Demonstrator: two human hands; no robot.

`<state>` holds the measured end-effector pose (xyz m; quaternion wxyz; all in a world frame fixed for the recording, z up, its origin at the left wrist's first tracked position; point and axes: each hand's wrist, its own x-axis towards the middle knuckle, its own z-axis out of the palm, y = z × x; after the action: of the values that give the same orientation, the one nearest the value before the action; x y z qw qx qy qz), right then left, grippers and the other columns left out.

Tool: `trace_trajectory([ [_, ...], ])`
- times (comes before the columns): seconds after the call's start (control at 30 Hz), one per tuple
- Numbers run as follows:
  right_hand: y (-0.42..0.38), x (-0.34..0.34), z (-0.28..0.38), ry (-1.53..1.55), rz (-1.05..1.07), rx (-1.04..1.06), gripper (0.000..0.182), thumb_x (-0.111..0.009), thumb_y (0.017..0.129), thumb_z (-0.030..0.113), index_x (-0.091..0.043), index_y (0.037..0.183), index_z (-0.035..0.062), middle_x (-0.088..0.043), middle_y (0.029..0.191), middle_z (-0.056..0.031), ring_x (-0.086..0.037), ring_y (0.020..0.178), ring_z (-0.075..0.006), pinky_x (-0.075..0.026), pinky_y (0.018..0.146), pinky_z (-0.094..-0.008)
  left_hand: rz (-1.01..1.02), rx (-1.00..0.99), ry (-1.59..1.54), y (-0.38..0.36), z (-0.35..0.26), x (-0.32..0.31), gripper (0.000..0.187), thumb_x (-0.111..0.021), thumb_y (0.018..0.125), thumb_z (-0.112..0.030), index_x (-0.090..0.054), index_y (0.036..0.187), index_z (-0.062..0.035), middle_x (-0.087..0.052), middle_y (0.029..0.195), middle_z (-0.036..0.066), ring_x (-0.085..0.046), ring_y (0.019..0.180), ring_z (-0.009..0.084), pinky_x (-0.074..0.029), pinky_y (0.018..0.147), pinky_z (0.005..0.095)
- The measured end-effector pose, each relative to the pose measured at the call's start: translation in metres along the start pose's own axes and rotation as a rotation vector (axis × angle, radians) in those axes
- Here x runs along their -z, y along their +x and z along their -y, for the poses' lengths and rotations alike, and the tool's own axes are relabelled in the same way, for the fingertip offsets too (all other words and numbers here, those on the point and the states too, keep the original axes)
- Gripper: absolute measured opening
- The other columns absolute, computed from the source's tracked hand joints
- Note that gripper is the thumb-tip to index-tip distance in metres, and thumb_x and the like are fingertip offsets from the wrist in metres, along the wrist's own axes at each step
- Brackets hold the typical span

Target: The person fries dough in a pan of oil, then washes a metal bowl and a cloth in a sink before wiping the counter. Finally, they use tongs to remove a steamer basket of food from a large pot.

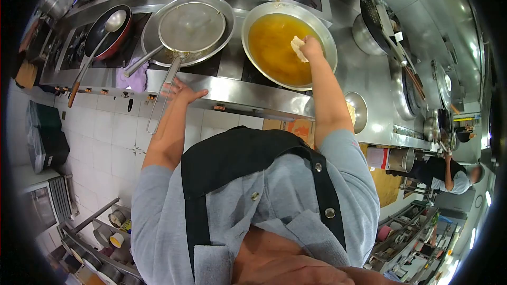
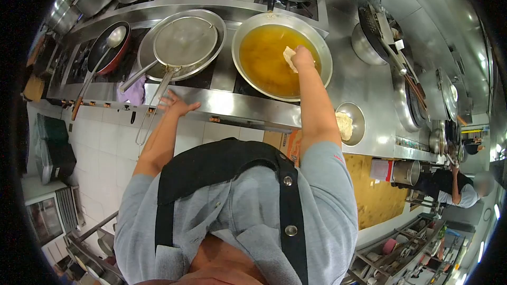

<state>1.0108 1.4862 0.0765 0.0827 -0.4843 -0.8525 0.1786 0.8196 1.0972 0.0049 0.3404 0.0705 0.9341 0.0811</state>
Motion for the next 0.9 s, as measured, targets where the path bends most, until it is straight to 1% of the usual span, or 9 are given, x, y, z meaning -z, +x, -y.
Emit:
trace_trajectory([
  [0.1, -0.005, 0.007, 0.010, -0.064, 0.054, 0.001, 0.026, -0.059, 0.073, 0.008, -0.059, 0.099, 0.0040, -0.061, 0.099, -0.0191, -0.058, 0.097, -0.0320, -0.045, 0.083, -0.0382, -0.029, -0.005, 0.093, 0.000, -0.001, -0.001, 0.140, -0.067, 0.051, -0.073, 0.021, 0.136, -0.0040, 0.014, 0.139, 0.034, 0.008, 0.126, 0.0569, -0.016, 0.098, 0.0644],
  [0.13, -0.006, 0.009, 0.013, -0.087, 0.075, 0.004, 0.026, -0.057, 0.074, 0.007, -0.059, 0.100, 0.0043, -0.061, 0.101, -0.0190, -0.057, 0.099, -0.0320, -0.044, 0.085, -0.0383, -0.033, 0.000, 0.091, 0.001, -0.001, -0.002, 0.140, -0.067, 0.051, -0.073, 0.021, 0.136, -0.0040, 0.014, 0.139, 0.034, 0.008, 0.126, 0.0568, -0.016, 0.098, 0.0643],
  [0.23, -0.002, 0.008, 0.011, -0.097, 0.073, 0.033, 0.027, -0.057, 0.074, 0.007, -0.059, 0.101, 0.0048, -0.061, 0.102, -0.0189, -0.057, 0.099, -0.0320, -0.044, 0.085, -0.0380, -0.043, 0.012, 0.087, 0.003, -0.002, -0.004, 0.140, -0.067, 0.051, -0.073, 0.021, 0.136, -0.0040, 0.014, 0.139, 0.034, 0.008, 0.126, 0.0562, -0.016, 0.099, 0.0642],
  [0.6, 0.003, 0.005, 0.006, -0.112, 0.102, 0.033, 0.027, -0.058, 0.072, 0.006, -0.060, 0.099, 0.0056, -0.061, 0.102, -0.0193, -0.057, 0.100, -0.0322, -0.044, 0.085, -0.0376, -0.038, 0.021, 0.070, 0.004, -0.003, -0.005, 0.140, -0.069, 0.051, -0.070, 0.022, 0.136, -0.0064, 0.015, 0.140, 0.033, 0.010, 0.127, 0.0551, -0.014, 0.099, 0.0645],
  [0.9, 0.007, 0.004, -0.004, -0.088, 0.112, 0.044, 0.027, -0.059, 0.072, 0.006, -0.061, 0.099, 0.0054, -0.061, 0.101, -0.0193, -0.057, 0.099, -0.0320, -0.044, 0.085, -0.0373, -0.051, 0.023, 0.069, 0.006, -0.003, -0.007, 0.141, -0.069, 0.050, -0.071, 0.020, 0.137, -0.0060, 0.018, 0.138, 0.033, 0.012, 0.125, 0.0577, -0.014, 0.098, 0.0655],
])
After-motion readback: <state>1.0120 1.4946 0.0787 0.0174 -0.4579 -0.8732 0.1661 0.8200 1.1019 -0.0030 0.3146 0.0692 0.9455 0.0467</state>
